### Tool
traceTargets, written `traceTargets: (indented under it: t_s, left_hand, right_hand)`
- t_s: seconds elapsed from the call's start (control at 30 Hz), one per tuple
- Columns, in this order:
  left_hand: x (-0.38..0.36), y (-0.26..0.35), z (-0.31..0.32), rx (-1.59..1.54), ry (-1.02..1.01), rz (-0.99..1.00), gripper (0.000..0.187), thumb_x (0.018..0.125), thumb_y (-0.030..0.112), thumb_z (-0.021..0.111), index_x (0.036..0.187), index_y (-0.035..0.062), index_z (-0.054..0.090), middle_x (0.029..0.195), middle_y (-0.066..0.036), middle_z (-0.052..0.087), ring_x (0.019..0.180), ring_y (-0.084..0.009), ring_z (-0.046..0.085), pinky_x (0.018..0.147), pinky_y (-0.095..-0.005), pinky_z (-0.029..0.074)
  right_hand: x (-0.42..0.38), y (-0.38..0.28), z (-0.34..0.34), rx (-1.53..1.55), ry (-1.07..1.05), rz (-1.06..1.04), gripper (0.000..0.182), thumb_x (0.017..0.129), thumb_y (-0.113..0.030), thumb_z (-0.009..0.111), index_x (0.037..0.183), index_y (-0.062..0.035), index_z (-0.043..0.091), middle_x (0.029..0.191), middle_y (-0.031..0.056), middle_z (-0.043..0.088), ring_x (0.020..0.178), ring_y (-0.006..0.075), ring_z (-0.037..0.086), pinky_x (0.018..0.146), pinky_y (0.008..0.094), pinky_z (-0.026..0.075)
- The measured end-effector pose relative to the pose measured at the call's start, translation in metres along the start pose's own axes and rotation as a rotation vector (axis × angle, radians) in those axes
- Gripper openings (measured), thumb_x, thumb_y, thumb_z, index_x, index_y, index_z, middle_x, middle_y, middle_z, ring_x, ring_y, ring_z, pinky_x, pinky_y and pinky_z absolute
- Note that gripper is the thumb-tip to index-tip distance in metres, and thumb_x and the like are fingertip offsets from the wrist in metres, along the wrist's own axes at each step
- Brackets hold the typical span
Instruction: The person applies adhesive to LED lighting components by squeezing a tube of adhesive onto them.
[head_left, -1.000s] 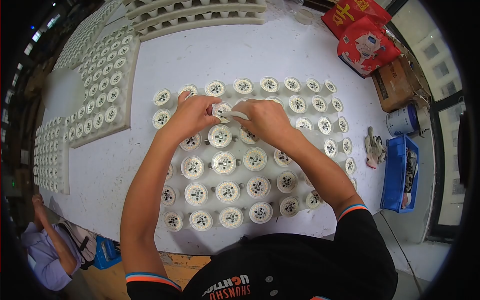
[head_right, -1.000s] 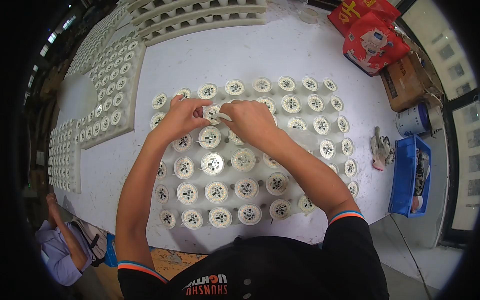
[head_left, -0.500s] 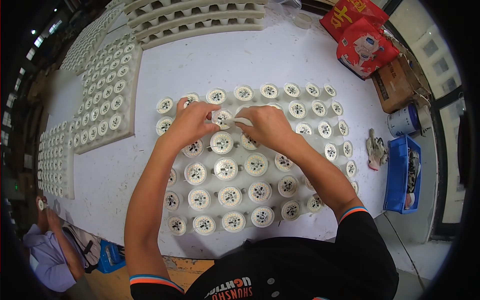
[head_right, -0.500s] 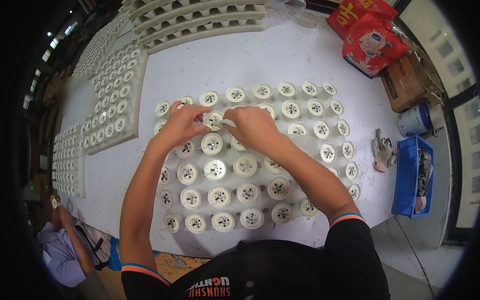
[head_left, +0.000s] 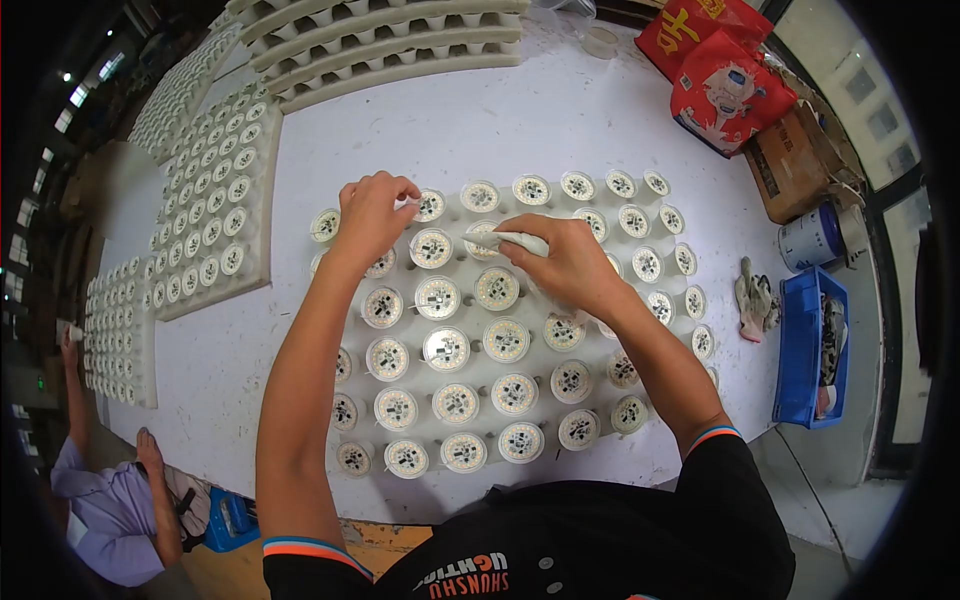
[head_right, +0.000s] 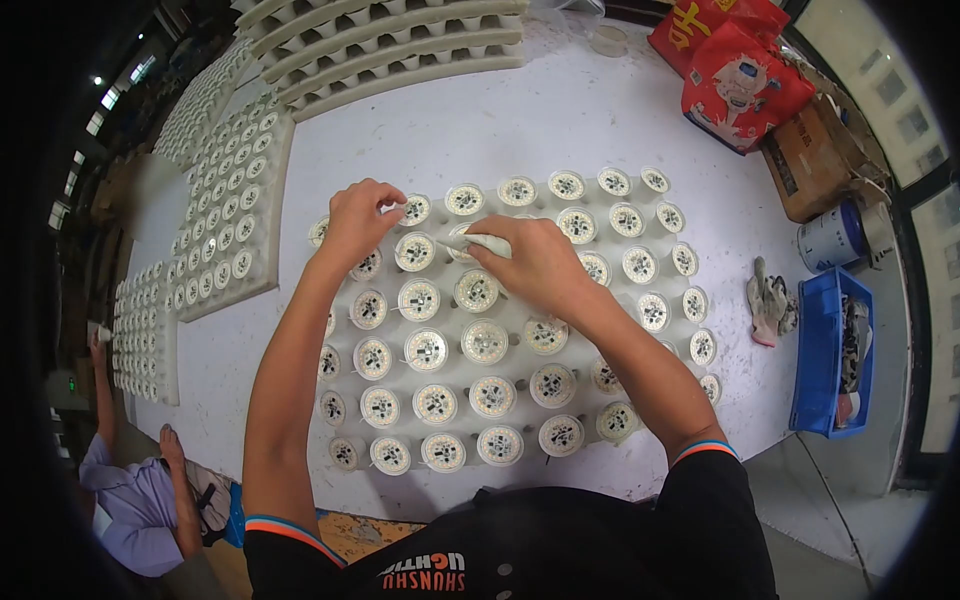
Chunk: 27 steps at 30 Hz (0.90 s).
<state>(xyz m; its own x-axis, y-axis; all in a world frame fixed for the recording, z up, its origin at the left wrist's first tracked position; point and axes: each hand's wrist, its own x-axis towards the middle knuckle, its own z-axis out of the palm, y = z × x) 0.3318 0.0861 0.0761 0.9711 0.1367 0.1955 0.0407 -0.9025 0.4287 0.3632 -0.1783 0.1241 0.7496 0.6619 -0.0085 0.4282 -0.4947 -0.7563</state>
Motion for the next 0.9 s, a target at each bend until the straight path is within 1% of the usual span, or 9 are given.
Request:
traceTargets:
  t_s: [0.07, 0.2, 0.3, 0.4, 0.5, 0.6, 0.67, 0.7, 0.9]
  left_hand:
    - [0.004, 0.001, 0.006, 0.090, 0.018, 0.073, 0.012, 0.077, 0.018, 0.069, 0.087, 0.0093, 0.070, 0.087, -0.005, 0.065, 0.089, -0.0223, 0.060, 0.089, -0.0404, 0.040]
    - [0.014, 0.003, 0.003, 0.071, -0.092, 0.021, 0.010, 0.078, 0.017, 0.067, 0.085, 0.0093, 0.068, 0.088, -0.006, 0.063, 0.093, -0.0232, 0.058, 0.094, -0.0432, 0.034]
    - [0.013, 0.001, 0.001, 0.030, -0.089, 0.011, 0.006, 0.079, 0.013, 0.065, 0.083, 0.0083, 0.067, 0.089, -0.008, 0.062, 0.094, -0.0252, 0.057, 0.098, -0.0466, 0.031]
    - [0.006, 0.001, -0.002, 0.040, -0.042, 0.005, 0.007, 0.079, 0.015, 0.066, 0.081, 0.0086, 0.067, 0.088, -0.007, 0.062, 0.093, -0.0249, 0.057, 0.098, -0.0460, 0.032]
    - [-0.008, 0.002, -0.006, 0.149, -0.024, 0.040, 0.010, 0.078, 0.018, 0.068, 0.081, 0.0090, 0.067, 0.086, -0.006, 0.062, 0.089, -0.0246, 0.057, 0.096, -0.0440, 0.034]
    - [-0.017, 0.004, -0.011, 0.214, -0.072, 0.042, 0.012, 0.077, 0.020, 0.069, 0.080, 0.0087, 0.066, 0.085, -0.007, 0.062, 0.089, -0.0263, 0.057, 0.098, -0.0458, 0.032]
    - [-0.017, 0.004, -0.011, 0.214, -0.094, 0.027, 0.013, 0.077, 0.021, 0.069, 0.080, 0.0086, 0.066, 0.086, -0.008, 0.062, 0.090, -0.0272, 0.057, 0.099, -0.0470, 0.031]
    - [-0.016, 0.006, -0.011, 0.210, -0.088, -0.004, 0.015, 0.077, 0.023, 0.069, 0.082, 0.0086, 0.067, 0.087, -0.007, 0.062, 0.091, -0.0272, 0.057, 0.100, -0.0476, 0.030]
    - [-0.011, 0.010, 0.004, 0.150, -0.010, -0.078, 0.033, 0.075, 0.031, 0.074, 0.100, 0.0092, 0.069, 0.095, -0.007, 0.065, 0.097, -0.0261, 0.057, 0.104, -0.0508, 0.025]
  right_hand:
    - [-0.001, 0.003, 0.000, 0.009, 0.014, -0.014, 0.029, 0.086, -0.020, 0.068, 0.110, -0.0039, 0.068, 0.102, 0.0151, 0.071, 0.090, 0.0275, 0.069, 0.082, 0.0356, 0.052]
    - [-0.002, 0.012, 0.003, 0.042, 0.078, -0.096, 0.026, 0.086, -0.022, 0.066, 0.105, -0.0052, 0.070, 0.091, 0.0174, 0.070, 0.080, 0.0339, 0.067, 0.072, 0.0415, 0.051]
    - [-0.004, 0.014, 0.003, 0.056, 0.100, -0.098, 0.027, 0.086, -0.021, 0.066, 0.106, -0.0050, 0.070, 0.092, 0.0177, 0.070, 0.083, 0.0343, 0.067, 0.074, 0.0414, 0.051]
    - [-0.005, 0.008, -0.003, 0.029, 0.054, -0.028, 0.027, 0.087, -0.018, 0.068, 0.110, -0.0044, 0.069, 0.100, 0.0142, 0.071, 0.088, 0.0255, 0.069, 0.078, 0.0353, 0.052]
    - [-0.002, 0.008, -0.004, 0.031, 0.070, -0.054, 0.026, 0.087, -0.018, 0.067, 0.110, -0.0045, 0.069, 0.099, 0.0139, 0.072, 0.088, 0.0247, 0.069, 0.078, 0.0349, 0.052]
    - [0.003, 0.004, -0.006, 0.022, 0.065, -0.037, 0.026, 0.088, -0.019, 0.066, 0.110, -0.0052, 0.069, 0.100, 0.0140, 0.071, 0.090, 0.0265, 0.069, 0.079, 0.0352, 0.052]
    - [0.011, 0.009, -0.001, -0.037, 0.150, -0.168, 0.027, 0.087, -0.025, 0.066, 0.108, -0.0076, 0.070, 0.094, 0.0151, 0.071, 0.085, 0.0320, 0.067, 0.075, 0.0395, 0.051]
    - [0.016, 0.011, 0.001, -0.064, 0.193, -0.232, 0.028, 0.087, -0.028, 0.066, 0.106, -0.0088, 0.071, 0.091, 0.0157, 0.071, 0.082, 0.0348, 0.066, 0.073, 0.0417, 0.051]
    - [0.046, 0.005, 0.006, -0.270, 0.100, -0.235, 0.026, 0.086, -0.032, 0.067, 0.105, -0.0145, 0.071, 0.087, 0.0112, 0.071, 0.080, 0.0316, 0.067, 0.070, 0.0424, 0.052]
